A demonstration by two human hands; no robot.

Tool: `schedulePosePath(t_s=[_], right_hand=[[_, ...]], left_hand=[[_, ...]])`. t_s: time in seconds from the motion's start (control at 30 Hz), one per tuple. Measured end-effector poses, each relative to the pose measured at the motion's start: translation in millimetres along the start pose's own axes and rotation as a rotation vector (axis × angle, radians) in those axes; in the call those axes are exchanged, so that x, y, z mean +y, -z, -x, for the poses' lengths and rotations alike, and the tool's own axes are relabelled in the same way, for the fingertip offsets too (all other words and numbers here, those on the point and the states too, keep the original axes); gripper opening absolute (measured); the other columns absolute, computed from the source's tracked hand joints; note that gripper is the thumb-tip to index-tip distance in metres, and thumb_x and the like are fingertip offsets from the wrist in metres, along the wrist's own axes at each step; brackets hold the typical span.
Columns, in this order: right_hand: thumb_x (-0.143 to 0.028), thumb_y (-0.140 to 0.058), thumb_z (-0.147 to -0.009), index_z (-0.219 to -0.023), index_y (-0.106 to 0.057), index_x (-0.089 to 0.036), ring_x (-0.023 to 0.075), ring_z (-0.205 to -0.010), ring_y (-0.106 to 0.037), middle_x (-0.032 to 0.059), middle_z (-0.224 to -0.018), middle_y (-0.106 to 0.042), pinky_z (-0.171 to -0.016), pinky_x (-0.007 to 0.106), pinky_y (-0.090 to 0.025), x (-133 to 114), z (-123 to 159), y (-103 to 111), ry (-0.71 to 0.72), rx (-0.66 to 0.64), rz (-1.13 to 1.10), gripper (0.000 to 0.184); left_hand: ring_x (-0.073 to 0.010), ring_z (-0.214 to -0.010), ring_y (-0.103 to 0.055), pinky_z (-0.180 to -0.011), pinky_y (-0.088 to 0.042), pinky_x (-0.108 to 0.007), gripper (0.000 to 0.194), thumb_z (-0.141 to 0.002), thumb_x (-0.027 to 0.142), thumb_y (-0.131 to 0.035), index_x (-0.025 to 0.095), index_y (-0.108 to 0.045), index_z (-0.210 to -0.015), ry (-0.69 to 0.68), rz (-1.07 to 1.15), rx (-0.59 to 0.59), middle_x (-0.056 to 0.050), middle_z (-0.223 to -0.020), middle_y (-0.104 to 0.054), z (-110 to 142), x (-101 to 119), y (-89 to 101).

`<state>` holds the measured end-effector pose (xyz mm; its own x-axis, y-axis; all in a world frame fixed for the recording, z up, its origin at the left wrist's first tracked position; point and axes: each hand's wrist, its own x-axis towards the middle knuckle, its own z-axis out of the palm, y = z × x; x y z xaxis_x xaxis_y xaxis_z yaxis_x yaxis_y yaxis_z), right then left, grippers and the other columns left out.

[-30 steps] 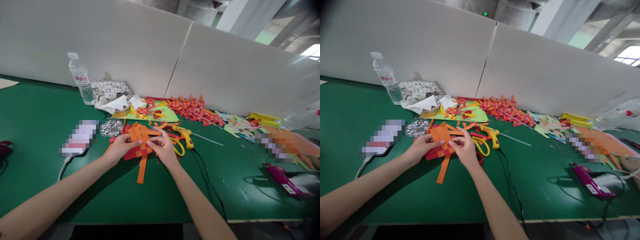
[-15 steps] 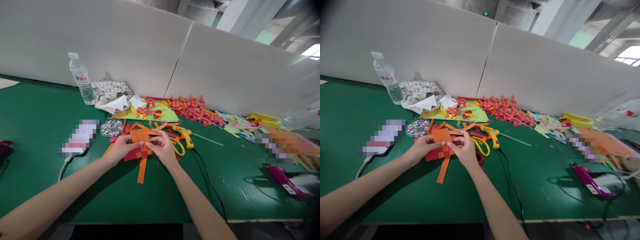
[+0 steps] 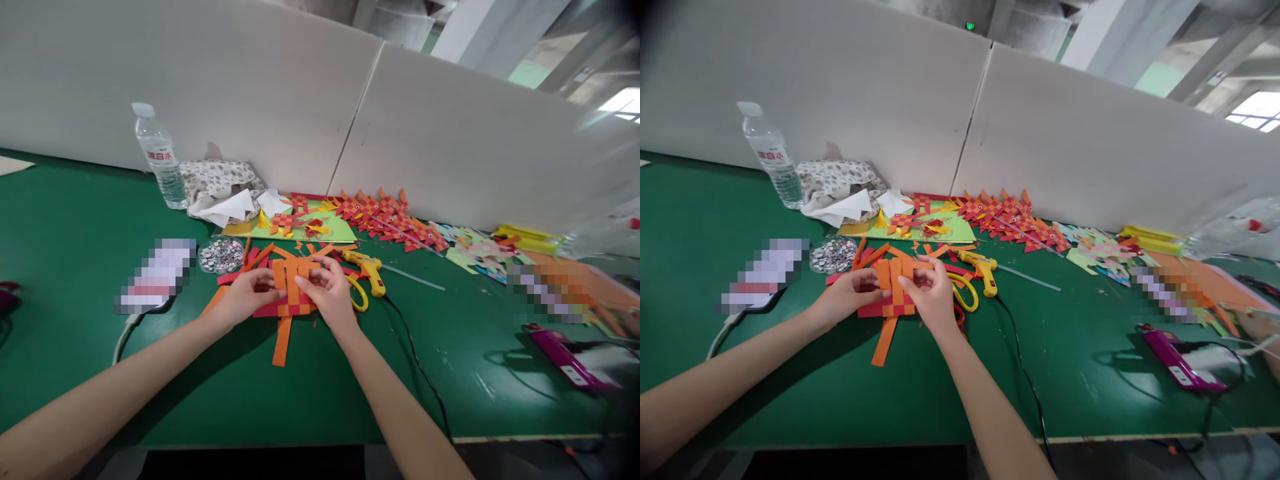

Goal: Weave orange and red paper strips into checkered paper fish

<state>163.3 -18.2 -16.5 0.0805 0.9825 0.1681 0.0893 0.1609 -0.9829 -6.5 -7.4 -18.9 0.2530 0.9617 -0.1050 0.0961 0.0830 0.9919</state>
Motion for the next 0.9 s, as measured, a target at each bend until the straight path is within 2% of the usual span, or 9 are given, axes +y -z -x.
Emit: schedulePosePath(t_s=[0.17, 0.4, 0.6, 0.77, 0.9], right_hand=[[-0.026, -0.073, -0.065, -0.112, -0.045, -0.024, 0.0214, -0.089, -0.067, 0.0054, -0.096, -0.070, -0.075, 0.034, -0.053, 1.9, 1.7, -1.4, -0.013, -0.096, -0.047, 0.054], [-0.027, -0.072, -0.066, -0.111, -0.044, -0.023, 0.0203, -0.083, -0.068, 0.0030, -0.086, -0.070, -0.075, 0.034, -0.054, -0.3, -0.6, 1.4, 0.021, 0.002, -0.080, 0.053], [-0.031, -0.074, -0.064, -0.112, -0.043, -0.024, 0.0208, -0.083, -0.068, 0.0036, -0.089, -0.069, -0.076, 0.036, -0.054, -2.7, 0.7, 0.1, 0.009, -0.008, -0.061, 0.057], [-0.031, -0.075, -0.063, -0.121, -0.041, -0.025, 0.0211, -0.086, -0.066, 0.0053, -0.097, -0.066, -0.077, 0.037, -0.053, -2.1, 3.3, -0.3, -0.021, -0.053, 0.016, 0.067], [-0.028, -0.075, -0.063, -0.118, -0.045, -0.025, 0.0194, -0.086, -0.064, 0.0051, -0.102, -0.063, -0.077, 0.036, -0.053, -1.4, 2.9, 0.8, 0.019, -0.039, 0.042, 0.062]], left_hand=[[-0.0157, -0.080, -0.061, -0.080, -0.047, -0.032, 0.034, -0.058, 0.031, -0.076, 0.018, -0.057, -0.082, -0.004, 0.035, -0.059, 0.000, -0.082, -0.062, 1.4, -1.0, -1.2], [-0.0175, -0.088, -0.061, -0.082, -0.046, -0.031, 0.031, -0.070, 0.043, -0.065, 0.019, -0.062, -0.089, -0.012, -0.017, -0.031, -0.004, -0.096, -0.063, 1.1, -2.4, 1.6], [-0.0157, -0.077, -0.061, -0.070, -0.048, -0.027, 0.028, -0.067, 0.038, -0.068, 0.018, -0.061, -0.085, -0.042, -0.110, -0.047, -0.003, -0.088, -0.065, 3.2, 1.0, 1.6], [-0.0174, -0.081, -0.065, -0.075, -0.049, -0.029, 0.024, -0.067, 0.032, -0.069, 0.018, -0.061, -0.085, -0.017, -0.036, -0.155, -0.003, -0.083, -0.069, 6.0, 5.5, -0.2], [-0.0181, -0.082, -0.066, -0.073, -0.049, -0.028, 0.024, -0.067, 0.032, -0.070, 0.018, -0.060, -0.083, -0.002, -0.002, -0.180, -0.003, -0.080, -0.070, 5.4, 4.2, 0.4]])
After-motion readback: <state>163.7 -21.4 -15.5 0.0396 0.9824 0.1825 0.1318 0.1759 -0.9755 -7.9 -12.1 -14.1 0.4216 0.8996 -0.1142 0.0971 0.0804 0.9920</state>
